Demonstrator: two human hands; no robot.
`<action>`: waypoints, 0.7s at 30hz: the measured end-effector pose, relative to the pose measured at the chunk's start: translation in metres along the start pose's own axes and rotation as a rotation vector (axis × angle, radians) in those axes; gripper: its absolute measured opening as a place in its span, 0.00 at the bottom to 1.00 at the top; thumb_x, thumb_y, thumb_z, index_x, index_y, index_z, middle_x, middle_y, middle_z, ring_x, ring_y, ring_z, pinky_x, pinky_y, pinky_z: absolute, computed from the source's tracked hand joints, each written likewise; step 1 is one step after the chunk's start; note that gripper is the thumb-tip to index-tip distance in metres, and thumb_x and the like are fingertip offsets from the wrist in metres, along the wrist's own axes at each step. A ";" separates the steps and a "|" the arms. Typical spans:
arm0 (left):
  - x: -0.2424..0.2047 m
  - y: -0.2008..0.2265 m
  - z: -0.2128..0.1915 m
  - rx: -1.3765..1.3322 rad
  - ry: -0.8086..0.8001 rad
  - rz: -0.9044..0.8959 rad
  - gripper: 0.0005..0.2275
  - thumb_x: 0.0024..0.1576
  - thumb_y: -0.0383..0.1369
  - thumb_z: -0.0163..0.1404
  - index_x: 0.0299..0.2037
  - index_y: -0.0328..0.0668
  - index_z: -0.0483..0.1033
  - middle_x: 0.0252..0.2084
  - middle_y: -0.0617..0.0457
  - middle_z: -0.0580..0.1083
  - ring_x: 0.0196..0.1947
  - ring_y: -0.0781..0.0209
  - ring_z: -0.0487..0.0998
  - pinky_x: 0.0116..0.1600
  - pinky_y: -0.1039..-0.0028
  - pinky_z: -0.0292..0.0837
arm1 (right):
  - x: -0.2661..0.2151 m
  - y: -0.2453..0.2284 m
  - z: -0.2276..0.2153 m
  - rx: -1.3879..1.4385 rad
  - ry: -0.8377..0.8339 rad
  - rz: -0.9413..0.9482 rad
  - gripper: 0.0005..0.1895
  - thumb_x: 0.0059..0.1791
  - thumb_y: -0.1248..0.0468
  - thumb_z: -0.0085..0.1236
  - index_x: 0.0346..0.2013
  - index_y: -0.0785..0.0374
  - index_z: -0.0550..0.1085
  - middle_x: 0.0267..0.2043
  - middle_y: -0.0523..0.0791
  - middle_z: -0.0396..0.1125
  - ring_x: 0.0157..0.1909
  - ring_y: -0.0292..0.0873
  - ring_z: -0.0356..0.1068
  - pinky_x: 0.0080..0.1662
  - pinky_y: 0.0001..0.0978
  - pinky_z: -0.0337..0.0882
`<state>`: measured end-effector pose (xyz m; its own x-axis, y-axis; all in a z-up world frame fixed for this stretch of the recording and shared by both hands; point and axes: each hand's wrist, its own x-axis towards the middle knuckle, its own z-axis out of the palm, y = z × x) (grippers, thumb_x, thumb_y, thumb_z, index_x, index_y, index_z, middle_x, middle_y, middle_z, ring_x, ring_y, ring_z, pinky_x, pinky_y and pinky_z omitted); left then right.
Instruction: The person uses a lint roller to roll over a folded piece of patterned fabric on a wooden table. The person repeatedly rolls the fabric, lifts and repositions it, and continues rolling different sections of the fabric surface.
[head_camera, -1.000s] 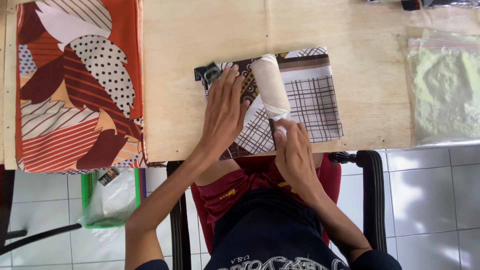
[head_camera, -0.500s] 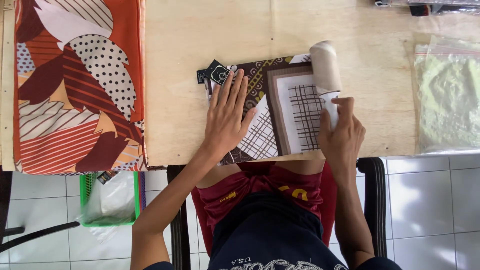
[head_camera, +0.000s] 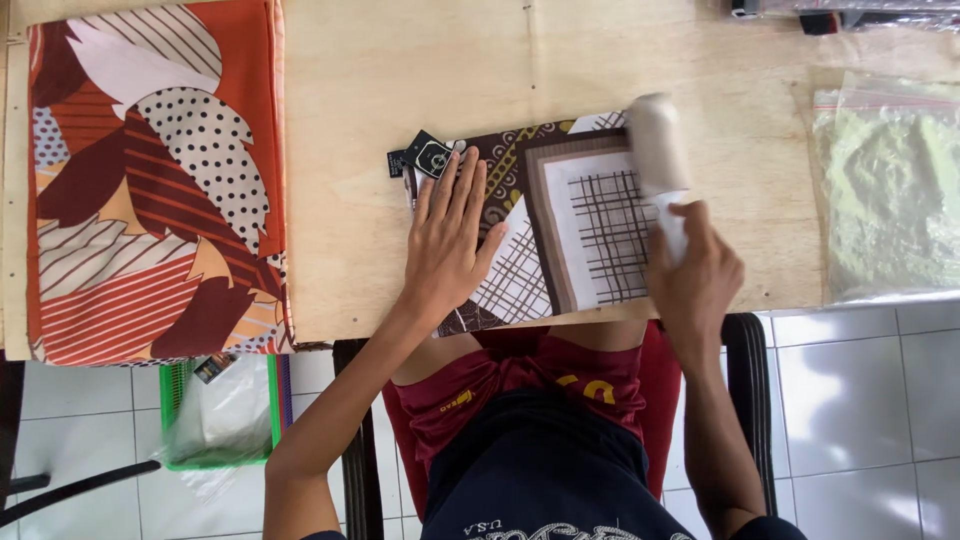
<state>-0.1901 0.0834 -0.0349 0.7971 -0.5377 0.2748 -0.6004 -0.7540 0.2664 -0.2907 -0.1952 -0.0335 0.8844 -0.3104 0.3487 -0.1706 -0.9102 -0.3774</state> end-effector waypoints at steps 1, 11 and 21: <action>-0.001 0.000 0.001 -0.003 -0.002 0.003 0.30 0.68 0.46 0.40 0.75 0.35 0.53 0.78 0.44 0.49 0.78 0.48 0.47 0.76 0.53 0.39 | 0.001 -0.004 -0.006 -0.003 0.000 0.003 0.07 0.56 0.64 0.59 0.48 0.59 0.73 0.28 0.50 0.72 0.27 0.55 0.74 0.35 0.44 0.71; 0.000 0.000 0.000 -0.022 0.003 0.000 0.29 0.68 0.47 0.39 0.74 0.35 0.53 0.79 0.45 0.48 0.78 0.49 0.46 0.77 0.54 0.38 | -0.006 -0.060 0.017 0.121 -0.082 -0.151 0.10 0.51 0.58 0.61 0.47 0.50 0.75 0.31 0.45 0.74 0.28 0.54 0.75 0.34 0.45 0.73; 0.001 0.000 0.000 -0.033 -0.038 -0.009 0.30 0.68 0.48 0.37 0.75 0.36 0.52 0.79 0.44 0.48 0.78 0.48 0.46 0.76 0.52 0.38 | 0.024 -0.022 -0.009 0.193 0.036 -0.018 0.09 0.58 0.61 0.52 0.50 0.61 0.71 0.33 0.56 0.72 0.32 0.61 0.75 0.36 0.50 0.71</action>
<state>-0.1894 0.0831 -0.0345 0.8041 -0.5452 0.2371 -0.5944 -0.7464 0.2993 -0.2698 -0.1849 -0.0095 0.8697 -0.3071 0.3865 -0.0649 -0.8472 -0.5272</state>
